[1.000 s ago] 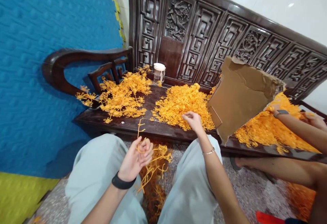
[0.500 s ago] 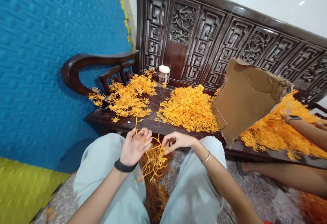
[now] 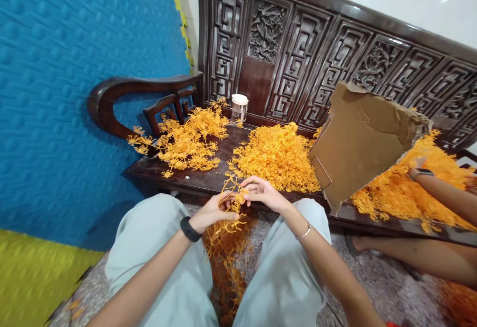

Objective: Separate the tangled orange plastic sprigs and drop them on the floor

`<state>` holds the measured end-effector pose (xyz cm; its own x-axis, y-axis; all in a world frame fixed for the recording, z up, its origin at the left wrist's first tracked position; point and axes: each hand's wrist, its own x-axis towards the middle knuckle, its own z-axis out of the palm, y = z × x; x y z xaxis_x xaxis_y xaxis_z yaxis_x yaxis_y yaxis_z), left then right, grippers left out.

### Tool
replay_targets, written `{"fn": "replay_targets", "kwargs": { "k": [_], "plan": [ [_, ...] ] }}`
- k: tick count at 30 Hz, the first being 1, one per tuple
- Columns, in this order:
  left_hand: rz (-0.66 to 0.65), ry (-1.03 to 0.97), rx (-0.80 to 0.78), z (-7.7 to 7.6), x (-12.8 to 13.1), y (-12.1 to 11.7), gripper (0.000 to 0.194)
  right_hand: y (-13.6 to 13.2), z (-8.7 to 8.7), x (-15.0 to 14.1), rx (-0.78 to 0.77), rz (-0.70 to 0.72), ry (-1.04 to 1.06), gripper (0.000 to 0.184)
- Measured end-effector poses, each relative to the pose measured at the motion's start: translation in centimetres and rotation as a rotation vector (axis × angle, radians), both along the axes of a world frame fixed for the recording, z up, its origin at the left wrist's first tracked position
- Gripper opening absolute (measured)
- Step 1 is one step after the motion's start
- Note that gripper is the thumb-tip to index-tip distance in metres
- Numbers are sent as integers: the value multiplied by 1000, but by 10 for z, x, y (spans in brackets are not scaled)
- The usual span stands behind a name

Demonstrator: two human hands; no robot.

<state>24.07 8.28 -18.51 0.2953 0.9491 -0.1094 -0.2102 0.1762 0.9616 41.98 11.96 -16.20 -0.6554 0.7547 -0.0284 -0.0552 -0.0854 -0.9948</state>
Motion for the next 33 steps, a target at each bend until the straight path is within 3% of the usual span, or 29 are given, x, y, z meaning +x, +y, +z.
{"fn": "replay_targets", "kwargs": {
  "k": [8,16,22,25,28,33],
  "plan": [
    [15,38,-4,-9,-4,5,7,2,8,13,153,-144,-106,29],
    [-62,-57,-93,-10,-2,0,13,2,7,19,286,-175,-213,23],
    [-122,-112,-114,-10,2,-5,20,4,4,17,383,-261,-174,15],
    [-147,-113,-133,-12,6,-6,19,3,6,20,494,-226,-285,16],
    [-146,-145,-149,-16,9,-7,31,2,10,26,621,-208,-435,19],
    [-149,-232,-157,-20,9,-5,36,1,15,28,751,-390,-388,12]
  ]
}}
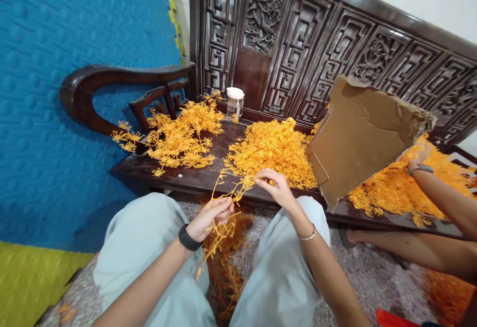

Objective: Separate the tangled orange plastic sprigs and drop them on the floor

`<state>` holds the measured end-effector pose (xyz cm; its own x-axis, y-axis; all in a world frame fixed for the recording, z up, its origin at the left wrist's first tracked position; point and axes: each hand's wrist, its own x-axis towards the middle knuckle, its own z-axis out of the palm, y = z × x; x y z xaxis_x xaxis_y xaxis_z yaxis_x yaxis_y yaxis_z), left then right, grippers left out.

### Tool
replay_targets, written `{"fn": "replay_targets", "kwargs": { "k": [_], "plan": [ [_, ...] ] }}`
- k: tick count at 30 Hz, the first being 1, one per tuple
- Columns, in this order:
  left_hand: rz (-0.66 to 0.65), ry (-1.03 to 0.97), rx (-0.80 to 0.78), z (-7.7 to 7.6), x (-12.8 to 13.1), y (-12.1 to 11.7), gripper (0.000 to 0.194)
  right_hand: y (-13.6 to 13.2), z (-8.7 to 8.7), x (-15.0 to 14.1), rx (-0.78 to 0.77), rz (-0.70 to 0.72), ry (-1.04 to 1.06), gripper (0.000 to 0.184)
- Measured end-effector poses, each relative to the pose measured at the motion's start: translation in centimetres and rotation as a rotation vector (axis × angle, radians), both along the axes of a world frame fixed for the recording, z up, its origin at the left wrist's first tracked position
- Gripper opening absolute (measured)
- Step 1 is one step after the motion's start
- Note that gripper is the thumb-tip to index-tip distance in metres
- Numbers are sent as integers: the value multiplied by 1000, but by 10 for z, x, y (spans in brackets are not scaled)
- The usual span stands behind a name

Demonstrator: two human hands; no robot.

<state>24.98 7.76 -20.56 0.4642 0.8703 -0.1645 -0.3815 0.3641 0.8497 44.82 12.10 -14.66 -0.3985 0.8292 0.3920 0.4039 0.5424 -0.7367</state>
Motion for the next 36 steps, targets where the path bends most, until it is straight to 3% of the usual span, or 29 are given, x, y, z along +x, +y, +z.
{"fn": "replay_targets", "kwargs": {
  "k": [5,11,20,22,26,29,31,33,36],
  "plan": [
    [-12,-92,-9,1,4,0,32,-5,-7,-6,204,-202,73,11],
    [-35,-197,-8,11,20,-4,33,2,-11,-2,505,-462,7,10],
    [-42,-274,-40,10,25,0,30,7,-5,-2,397,-536,16,15],
    [-40,-281,-47,8,23,-1,30,6,-6,-4,272,-496,85,13],
    [-3,-292,-57,4,13,-1,29,8,-14,-11,-109,-260,316,15],
    [43,-293,-49,2,6,1,28,11,-21,-16,-302,-195,439,29],
    [62,-288,-42,2,3,2,29,11,-24,-18,-433,-153,445,33],
    [70,-281,-38,3,3,1,30,8,-24,-20,-564,19,379,36],
    [76,-275,-43,3,4,0,30,0,-22,-25,-590,264,259,39]
  ]
}}
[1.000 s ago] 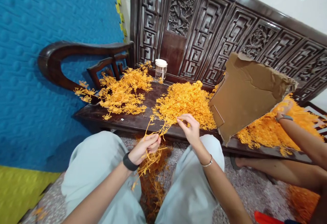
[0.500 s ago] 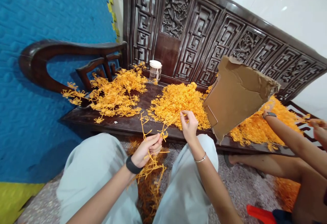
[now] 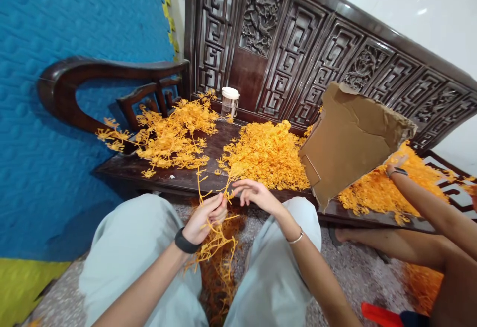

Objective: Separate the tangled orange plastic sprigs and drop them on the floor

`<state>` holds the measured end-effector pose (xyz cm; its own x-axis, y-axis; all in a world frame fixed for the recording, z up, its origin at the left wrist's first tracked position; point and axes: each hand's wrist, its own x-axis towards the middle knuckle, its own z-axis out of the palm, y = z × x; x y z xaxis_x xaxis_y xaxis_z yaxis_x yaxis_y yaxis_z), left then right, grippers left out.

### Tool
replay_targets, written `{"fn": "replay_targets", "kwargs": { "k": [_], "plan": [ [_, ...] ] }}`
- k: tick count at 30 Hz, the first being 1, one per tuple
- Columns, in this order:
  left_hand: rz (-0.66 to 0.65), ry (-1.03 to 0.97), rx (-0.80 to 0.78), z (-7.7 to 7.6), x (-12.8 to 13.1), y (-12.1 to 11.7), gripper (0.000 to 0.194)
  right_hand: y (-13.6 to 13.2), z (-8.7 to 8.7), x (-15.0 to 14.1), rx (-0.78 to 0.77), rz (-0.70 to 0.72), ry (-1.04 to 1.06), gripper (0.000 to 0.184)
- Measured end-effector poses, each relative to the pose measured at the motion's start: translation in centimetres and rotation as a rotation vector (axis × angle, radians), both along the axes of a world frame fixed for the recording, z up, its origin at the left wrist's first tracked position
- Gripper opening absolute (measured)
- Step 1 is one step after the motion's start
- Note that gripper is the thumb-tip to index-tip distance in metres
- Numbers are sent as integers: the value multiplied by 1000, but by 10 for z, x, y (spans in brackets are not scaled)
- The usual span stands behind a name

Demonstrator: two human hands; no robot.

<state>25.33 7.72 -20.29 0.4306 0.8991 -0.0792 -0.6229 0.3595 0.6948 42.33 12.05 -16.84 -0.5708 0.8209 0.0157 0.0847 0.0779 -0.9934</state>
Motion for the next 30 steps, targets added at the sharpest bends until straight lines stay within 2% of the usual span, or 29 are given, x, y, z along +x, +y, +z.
{"fn": "replay_targets", "kwargs": {
  "k": [2,5,8,10,13,15,18,22,30],
  "plan": [
    [1,4,-8,0,1,-1,30,-6,2,-5,88,4,-44,33],
    [1,12,-19,-1,5,-2,30,-11,4,-9,235,-86,-161,22],
    [-13,22,-34,-3,8,-6,28,-10,8,0,443,-178,-295,18],
    [-19,21,-44,-4,7,-8,29,-5,13,19,582,-372,-325,18],
    [15,6,-52,-4,-3,-10,30,8,20,61,684,-885,-278,20],
    [45,-3,-52,-3,-10,-9,29,18,22,86,688,-1042,-321,21],
    [57,-7,-50,0,-13,-5,27,32,18,106,604,-1066,-500,18],
    [46,-6,-48,0,-9,-5,27,45,8,103,416,-955,-674,11],
    [44,-12,-34,0,-7,-8,26,60,4,89,407,-820,-817,11]
  ]
}}
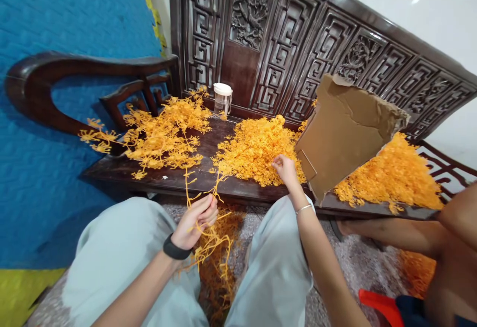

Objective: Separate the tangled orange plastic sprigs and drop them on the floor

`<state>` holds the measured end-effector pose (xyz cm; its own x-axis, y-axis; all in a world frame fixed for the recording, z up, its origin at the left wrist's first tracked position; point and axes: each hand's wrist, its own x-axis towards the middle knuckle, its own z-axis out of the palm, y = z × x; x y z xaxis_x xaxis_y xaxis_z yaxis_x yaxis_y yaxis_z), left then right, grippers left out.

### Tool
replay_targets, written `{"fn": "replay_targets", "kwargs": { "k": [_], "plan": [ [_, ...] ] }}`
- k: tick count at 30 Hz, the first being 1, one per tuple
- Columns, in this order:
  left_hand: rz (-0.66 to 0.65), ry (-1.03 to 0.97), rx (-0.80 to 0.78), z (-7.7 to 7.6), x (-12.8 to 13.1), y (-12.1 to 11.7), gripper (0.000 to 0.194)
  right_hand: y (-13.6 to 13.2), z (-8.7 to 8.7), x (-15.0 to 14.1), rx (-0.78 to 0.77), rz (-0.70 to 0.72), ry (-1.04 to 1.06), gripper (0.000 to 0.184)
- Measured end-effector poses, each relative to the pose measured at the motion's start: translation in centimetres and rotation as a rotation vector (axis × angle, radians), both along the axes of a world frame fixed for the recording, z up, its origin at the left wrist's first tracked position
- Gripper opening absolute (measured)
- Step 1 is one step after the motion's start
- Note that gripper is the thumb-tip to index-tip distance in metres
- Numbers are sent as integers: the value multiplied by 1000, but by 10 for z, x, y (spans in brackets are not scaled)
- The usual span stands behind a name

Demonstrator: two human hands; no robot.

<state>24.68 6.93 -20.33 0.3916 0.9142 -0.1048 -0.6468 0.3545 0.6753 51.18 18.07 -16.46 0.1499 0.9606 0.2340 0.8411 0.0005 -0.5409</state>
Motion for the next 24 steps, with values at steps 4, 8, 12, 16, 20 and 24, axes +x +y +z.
{"fn": "replay_targets", "kwargs": {
  "k": [4,8,12,16,20,24],
  "plan": [
    [6,1,1,1,-2,-1,26,-2,4,-8,-22,-41,-177,10],
    [14,-5,5,1,-4,0,26,-4,7,-11,-37,-76,-302,13],
    [12,-10,9,1,-4,0,25,-7,8,-14,-29,-103,-366,17],
    [9,-14,17,3,-5,0,27,-11,9,-18,-21,-105,-378,17],
    [7,-17,23,4,-5,0,27,-12,8,-18,-29,-102,-335,17],
    [10,-19,30,4,-6,-1,27,-13,7,-18,-47,-117,-267,21]
  ]
}}
